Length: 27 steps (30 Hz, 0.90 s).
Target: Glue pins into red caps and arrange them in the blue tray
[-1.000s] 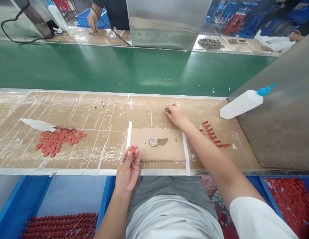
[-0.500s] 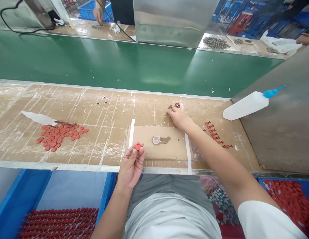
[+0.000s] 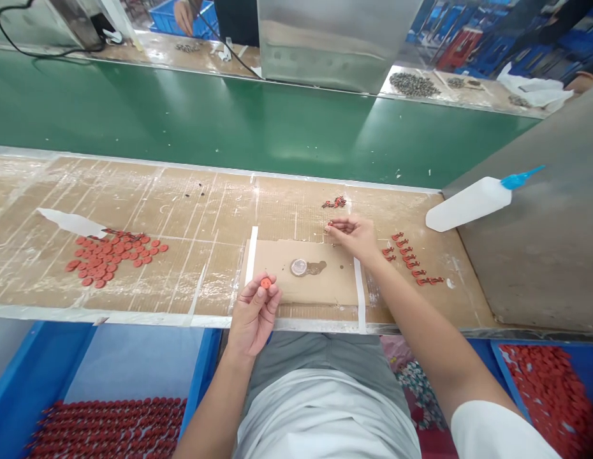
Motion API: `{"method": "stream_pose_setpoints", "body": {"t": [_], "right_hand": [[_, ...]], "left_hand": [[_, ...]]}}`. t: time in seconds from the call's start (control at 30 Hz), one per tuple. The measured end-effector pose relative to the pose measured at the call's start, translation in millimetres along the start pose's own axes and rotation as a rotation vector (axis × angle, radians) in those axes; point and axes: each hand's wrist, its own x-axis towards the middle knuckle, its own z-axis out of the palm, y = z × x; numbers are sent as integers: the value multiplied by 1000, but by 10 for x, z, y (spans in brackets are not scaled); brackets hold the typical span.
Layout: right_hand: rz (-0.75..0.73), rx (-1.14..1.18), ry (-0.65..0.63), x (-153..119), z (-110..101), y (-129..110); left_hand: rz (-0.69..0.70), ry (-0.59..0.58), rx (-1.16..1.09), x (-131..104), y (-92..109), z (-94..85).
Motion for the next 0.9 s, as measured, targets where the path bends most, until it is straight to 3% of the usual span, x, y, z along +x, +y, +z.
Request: {"method": "stream_pose_setpoints", "body": {"t": [0.1,0.23,0.57,0.77,0.9], "right_hand": [[149,333,36,-213,78,-117],[168,449,36,-458,204,-269],[-206,125,207,-800,517,-268],[-433,-14,141,-788,528,-243],[-506,-19,103,-777,550,-215]], "left_hand": [[5,-20,13,69,-37,-8],[31,-40,62,138,-94,-1],[107,-67,117,148,-196,33],[127,-108,115,147,-200,22],[119,-119,113,156,-201,-3]]}}
